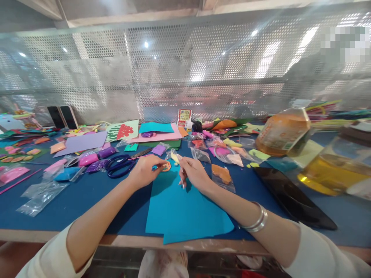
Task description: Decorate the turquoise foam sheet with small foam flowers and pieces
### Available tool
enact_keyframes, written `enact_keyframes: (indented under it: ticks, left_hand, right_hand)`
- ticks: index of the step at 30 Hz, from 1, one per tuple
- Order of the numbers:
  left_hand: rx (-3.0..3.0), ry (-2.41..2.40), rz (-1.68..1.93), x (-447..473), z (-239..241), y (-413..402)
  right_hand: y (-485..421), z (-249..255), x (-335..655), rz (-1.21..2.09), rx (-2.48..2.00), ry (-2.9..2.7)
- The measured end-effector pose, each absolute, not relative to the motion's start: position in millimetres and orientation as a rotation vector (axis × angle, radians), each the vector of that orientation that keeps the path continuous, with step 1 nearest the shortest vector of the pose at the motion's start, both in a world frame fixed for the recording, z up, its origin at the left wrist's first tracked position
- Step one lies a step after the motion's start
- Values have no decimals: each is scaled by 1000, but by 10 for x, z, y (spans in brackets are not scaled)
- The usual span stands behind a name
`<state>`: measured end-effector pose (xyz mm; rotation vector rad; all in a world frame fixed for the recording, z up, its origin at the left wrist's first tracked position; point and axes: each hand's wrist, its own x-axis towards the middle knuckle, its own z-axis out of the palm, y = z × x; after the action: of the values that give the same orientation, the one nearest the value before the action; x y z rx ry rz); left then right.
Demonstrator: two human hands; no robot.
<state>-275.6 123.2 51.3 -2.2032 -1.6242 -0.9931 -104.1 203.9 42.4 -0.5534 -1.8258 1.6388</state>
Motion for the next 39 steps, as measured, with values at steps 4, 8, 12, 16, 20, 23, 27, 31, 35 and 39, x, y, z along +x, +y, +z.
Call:
enact_keyframes:
  ticks: [4, 8, 12, 16, 20, 23, 27, 31, 35, 39]
  left_hand:
    - [-2249, -1647, -974, -2744, 540, 1216]
    - [-2221, -1626, -939, -2752, 529, 1221]
    - [-2195, -1625, -968, -2757, 520, 1229]
    - [-2236, -1643, -1028, -2739, 547, 1211]
    - [-2274, -1607, -955, -2717, 543, 1206]
    - [-2328, -1613, -893, -2690, 503, 1213]
    - [-2404, -1574, -867, -2640, 439, 1228]
    - [-2412, -1484, -806, -2613, 389, 1273]
    - [-2372, -1537, -665, -2611, 349, 1332]
    - [-2379, -1609, -598, -2626, 352, 1339]
  right_hand:
    - [2075, 375, -1057, 1508, -521, -1825]
    - [2110, 356, -1062, 1489, -564, -1760]
    - [2081, 405, -1037, 1560, -634, -1800]
    - [2025, 457, -1012, 1576, -638, -1859]
    - [2029, 454, -1015, 1577, -589, -1821]
    - [2066, 432, -1025, 1605, -594, -1756]
    - [2105, 414, -1027, 1694, -541, -1692]
    - [2105, 415, -1026, 1700, -519, -1692]
    - [2140, 414, -1031, 1636, -548, -1712]
    - [2239, 411, -1005, 1455, -626, -1833]
